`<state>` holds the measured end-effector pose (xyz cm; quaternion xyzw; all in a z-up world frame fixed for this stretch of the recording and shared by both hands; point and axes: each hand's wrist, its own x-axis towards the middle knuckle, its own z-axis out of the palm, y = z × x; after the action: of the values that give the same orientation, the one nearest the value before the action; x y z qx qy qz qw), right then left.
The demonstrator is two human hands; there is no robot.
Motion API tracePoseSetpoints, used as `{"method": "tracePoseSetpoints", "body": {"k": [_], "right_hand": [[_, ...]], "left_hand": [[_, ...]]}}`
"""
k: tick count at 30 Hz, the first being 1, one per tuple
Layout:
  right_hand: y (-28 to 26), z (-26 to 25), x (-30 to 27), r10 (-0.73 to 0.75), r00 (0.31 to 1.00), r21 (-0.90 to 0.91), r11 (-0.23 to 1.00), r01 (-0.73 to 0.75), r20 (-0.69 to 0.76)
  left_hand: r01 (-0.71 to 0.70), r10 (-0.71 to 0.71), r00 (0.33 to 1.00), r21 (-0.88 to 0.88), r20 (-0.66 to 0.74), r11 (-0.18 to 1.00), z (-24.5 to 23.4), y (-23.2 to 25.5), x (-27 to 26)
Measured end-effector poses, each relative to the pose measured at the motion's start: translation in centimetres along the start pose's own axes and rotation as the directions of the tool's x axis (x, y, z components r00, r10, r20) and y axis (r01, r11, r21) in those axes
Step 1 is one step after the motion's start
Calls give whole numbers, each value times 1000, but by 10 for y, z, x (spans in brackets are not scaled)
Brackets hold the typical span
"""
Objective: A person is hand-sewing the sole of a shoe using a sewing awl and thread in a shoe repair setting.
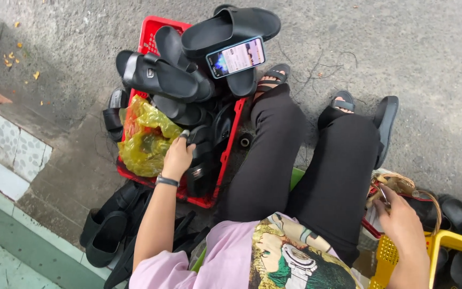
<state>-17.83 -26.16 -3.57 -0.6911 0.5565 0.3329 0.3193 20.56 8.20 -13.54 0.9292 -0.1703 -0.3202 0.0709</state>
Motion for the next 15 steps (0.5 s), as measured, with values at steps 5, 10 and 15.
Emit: {"method": "tracePoseSetpoints", "body": {"k": [5, 10, 15], "right_hand": [[45, 6, 112, -56, 996, 204, 977, 69, -69], [109, 31, 278, -202, 905, 406, 842, 355, -374], [53, -5, 288, 90, 975, 526, 850, 31, -202]], "left_hand": [[-12, 27, 990, 109, -139, 994, -5, 37, -33], [-345, 465, 869, 466, -170, 815, -4, 70, -63], [-147, 157, 988, -416, -11, 898, -62, 225, -152]]}}
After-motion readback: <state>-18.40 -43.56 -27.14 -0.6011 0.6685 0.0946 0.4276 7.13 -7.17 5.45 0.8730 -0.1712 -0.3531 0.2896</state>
